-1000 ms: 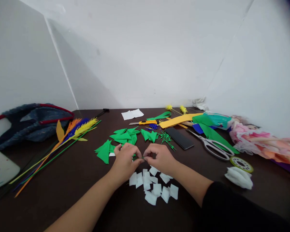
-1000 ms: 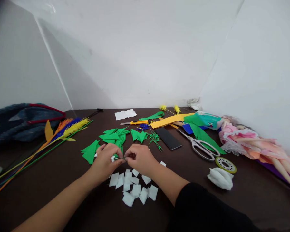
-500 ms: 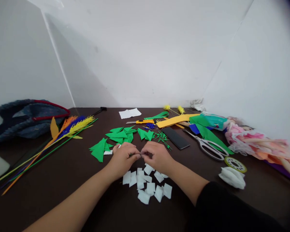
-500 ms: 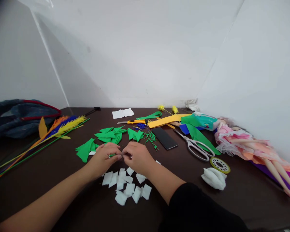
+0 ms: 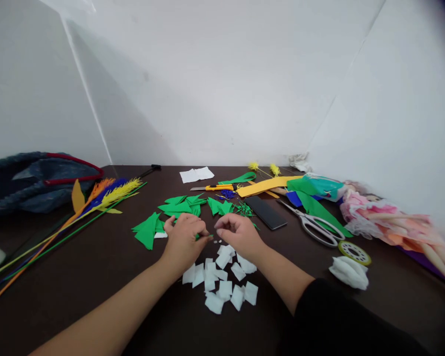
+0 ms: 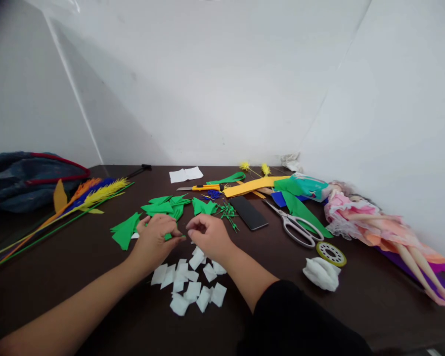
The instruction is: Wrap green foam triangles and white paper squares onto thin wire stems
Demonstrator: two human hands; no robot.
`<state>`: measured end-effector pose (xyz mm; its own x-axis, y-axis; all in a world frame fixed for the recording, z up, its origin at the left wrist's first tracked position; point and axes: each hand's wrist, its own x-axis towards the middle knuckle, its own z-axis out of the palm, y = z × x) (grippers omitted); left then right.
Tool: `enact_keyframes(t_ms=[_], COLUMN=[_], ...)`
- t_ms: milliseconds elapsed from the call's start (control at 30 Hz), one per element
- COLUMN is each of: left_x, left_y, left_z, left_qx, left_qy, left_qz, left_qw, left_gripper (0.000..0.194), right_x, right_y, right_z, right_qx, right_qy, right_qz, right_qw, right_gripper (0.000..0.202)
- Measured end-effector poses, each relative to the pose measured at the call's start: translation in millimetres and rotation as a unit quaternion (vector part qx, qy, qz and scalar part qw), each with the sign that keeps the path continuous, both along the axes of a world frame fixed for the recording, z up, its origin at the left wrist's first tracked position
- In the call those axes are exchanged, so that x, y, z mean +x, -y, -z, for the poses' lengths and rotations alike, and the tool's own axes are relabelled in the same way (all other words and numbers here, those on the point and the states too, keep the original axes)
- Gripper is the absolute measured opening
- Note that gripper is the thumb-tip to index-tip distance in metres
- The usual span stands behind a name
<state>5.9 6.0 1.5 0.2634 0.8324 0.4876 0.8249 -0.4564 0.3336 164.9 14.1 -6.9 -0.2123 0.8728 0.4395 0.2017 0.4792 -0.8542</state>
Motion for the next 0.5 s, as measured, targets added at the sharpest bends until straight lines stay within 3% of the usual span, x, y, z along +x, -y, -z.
enact_keyframes(t_ms=[67, 167, 300, 500], left_x=[0, 1, 4, 7], left_y=[-1, 0, 2, 7], left_z=[1.0, 1.0, -1.2, -2.0], left_qx=[-0.004, -0.008, -0.033, -0.016], left_qy=[0.002, 0.013, 0.036, 0.048], left_qz=[-0.003, -0.009, -0.022, -0.023], left_qw=[1.000, 1.000, 0.999, 0.998], left_gripper=[0.012, 0.012, 0.012, 0.011], right_x=[2, 3, -1, -6], right_y=[-2, -4, -4, 0], right_z=[2.1, 7.0, 11.2, 8.3], right_qx=[-0.027, 0.016, 0.085, 0.102], right_qy=[-0.040, -0.019, 0.028, 0.030], right_qz=[-0.057, -0.110, -0.047, 0.016], right_qw=[0.997, 0.994, 0.995, 0.994], right_gripper=[0.021, 0.033, 0.019, 0.007])
